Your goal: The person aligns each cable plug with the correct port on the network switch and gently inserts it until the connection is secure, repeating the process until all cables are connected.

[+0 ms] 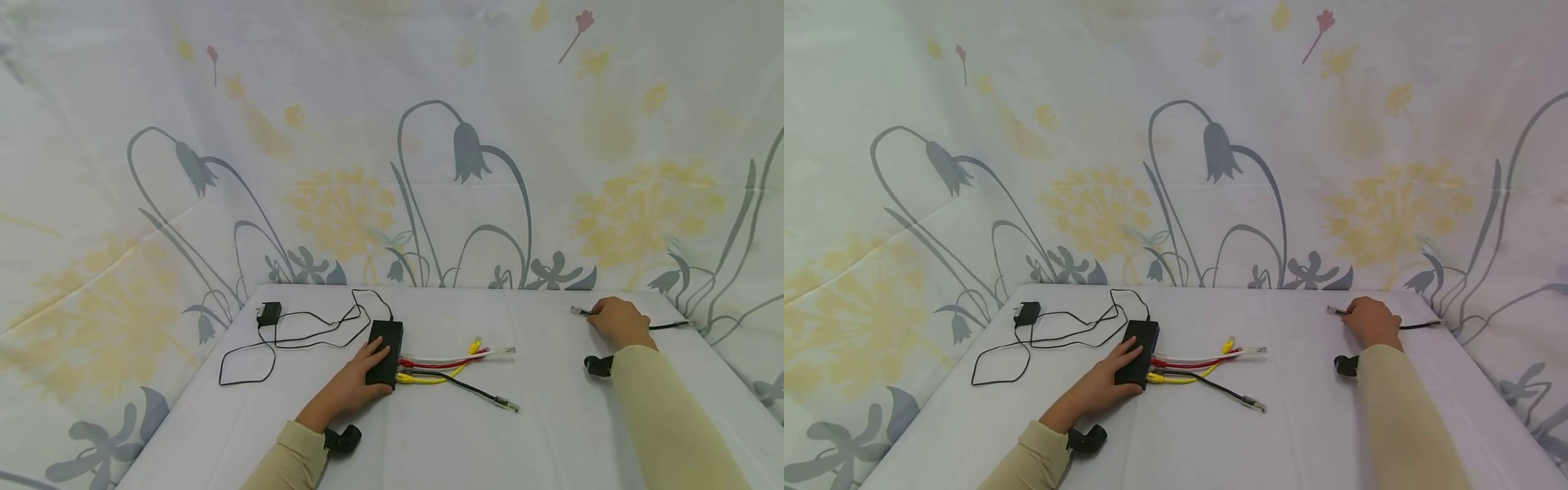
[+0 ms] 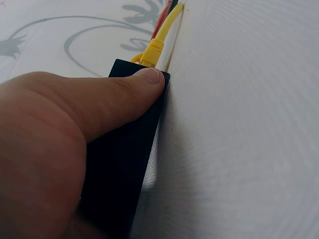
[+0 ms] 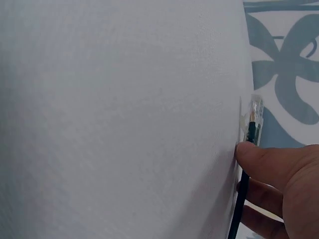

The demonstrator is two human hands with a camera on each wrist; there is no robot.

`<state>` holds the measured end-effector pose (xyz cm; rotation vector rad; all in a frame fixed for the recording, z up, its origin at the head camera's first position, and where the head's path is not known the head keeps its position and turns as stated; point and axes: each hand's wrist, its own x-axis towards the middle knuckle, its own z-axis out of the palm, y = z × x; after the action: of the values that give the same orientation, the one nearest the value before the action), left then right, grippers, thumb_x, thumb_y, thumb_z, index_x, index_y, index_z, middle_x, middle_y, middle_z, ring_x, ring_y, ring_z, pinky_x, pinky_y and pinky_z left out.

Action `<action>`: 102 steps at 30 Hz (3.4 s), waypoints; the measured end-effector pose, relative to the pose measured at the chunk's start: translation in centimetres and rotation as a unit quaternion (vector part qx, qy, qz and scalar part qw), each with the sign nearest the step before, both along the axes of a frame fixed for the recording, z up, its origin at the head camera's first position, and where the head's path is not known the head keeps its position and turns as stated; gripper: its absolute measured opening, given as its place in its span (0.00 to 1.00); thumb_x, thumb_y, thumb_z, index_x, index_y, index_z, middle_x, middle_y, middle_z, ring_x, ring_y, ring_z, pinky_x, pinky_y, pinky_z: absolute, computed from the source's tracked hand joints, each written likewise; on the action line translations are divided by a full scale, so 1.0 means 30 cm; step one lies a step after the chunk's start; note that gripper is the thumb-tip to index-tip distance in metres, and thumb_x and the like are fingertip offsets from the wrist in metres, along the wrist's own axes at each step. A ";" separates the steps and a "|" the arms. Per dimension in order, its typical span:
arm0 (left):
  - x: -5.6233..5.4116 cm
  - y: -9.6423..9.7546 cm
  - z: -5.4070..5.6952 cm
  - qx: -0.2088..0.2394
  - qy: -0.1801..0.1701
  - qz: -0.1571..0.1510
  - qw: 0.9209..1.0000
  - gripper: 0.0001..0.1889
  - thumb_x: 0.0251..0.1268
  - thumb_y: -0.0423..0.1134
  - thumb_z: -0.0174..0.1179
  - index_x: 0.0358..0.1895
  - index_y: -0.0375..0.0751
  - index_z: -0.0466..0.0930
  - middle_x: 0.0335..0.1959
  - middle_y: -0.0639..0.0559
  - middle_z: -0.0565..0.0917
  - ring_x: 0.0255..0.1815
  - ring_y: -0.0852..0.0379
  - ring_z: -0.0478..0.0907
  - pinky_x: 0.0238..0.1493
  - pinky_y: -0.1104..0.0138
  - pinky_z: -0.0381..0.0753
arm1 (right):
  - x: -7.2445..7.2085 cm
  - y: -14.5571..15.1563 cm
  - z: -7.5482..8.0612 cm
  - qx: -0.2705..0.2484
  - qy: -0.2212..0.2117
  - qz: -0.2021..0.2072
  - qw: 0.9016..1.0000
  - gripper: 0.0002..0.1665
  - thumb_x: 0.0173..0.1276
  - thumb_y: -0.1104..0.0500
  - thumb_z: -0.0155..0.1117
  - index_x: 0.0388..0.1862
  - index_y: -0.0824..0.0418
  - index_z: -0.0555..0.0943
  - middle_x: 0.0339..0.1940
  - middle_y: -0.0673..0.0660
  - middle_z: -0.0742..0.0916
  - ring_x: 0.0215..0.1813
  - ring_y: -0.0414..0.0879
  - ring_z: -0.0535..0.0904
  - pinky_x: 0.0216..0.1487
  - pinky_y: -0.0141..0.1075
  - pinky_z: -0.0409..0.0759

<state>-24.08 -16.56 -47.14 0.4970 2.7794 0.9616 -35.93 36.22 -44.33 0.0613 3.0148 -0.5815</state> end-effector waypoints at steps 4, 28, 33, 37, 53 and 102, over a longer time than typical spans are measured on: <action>0.001 0.000 -0.001 -0.001 0.001 0.002 1.000 0.40 0.62 0.56 0.63 0.76 0.57 0.57 0.80 0.58 0.47 0.80 0.42 0.41 0.70 0.38 0.57 | 0.001 -0.004 -0.008 0.001 0.009 -0.001 1.000 0.18 0.67 0.55 0.58 0.47 0.69 0.81 0.48 0.72 0.83 0.49 0.73 0.76 0.42 0.66 0.67; 0.010 0.003 0.012 0.003 0.007 -0.005 1.000 0.40 0.63 0.53 0.64 0.76 0.54 0.57 0.80 0.56 0.48 0.80 0.41 0.41 0.70 0.39 0.57 | 0.011 -0.076 -0.014 -0.045 0.045 0.043 0.997 0.25 0.74 0.49 0.51 0.53 0.69 0.80 0.48 0.71 0.83 0.47 0.66 0.78 0.43 0.54 0.75; 0.016 0.007 0.016 0.006 0.007 -0.005 1.000 0.39 0.63 0.53 0.64 0.76 0.52 0.58 0.80 0.54 0.49 0.80 0.40 0.42 0.70 0.38 0.57 | 0.012 -0.097 -0.017 -0.057 0.043 0.051 0.996 0.25 0.73 0.49 0.52 0.51 0.70 0.81 0.46 0.70 0.84 0.47 0.64 0.77 0.46 0.54 0.75; 0.019 0.008 0.019 0.008 0.007 -0.005 1.000 0.39 0.63 0.52 0.64 0.76 0.52 0.58 0.80 0.54 0.49 0.80 0.40 0.41 0.70 0.38 0.56 | 0.011 -0.114 -0.014 -0.051 0.041 0.052 0.997 0.24 0.73 0.50 0.53 0.51 0.70 0.81 0.47 0.70 0.84 0.48 0.64 0.77 0.48 0.55 0.75; 0.010 0.002 0.009 0.004 0.008 -0.004 1.000 0.39 0.63 0.53 0.64 0.76 0.54 0.57 0.80 0.55 0.48 0.80 0.41 0.41 0.70 0.39 0.57 | 0.006 -0.151 -0.007 -0.049 0.042 0.091 0.994 0.19 0.70 0.48 0.59 0.50 0.61 0.82 0.40 0.64 0.84 0.38 0.54 0.77 0.38 0.46 0.75; 0.009 -0.001 0.002 0.008 0.020 -0.010 1.000 0.39 0.63 0.53 0.64 0.76 0.54 0.58 0.80 0.55 0.49 0.80 0.41 0.41 0.71 0.40 0.57 | 0.073 -0.360 -0.013 -0.099 0.112 0.173 0.973 0.09 0.68 0.53 0.65 0.43 0.54 0.84 0.34 0.52 0.83 0.33 0.43 0.74 0.35 0.36 0.72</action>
<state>-23.83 -16.59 -47.08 0.5516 2.7984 0.9801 -33.75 25.43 -44.73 -0.5665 3.0452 -0.8943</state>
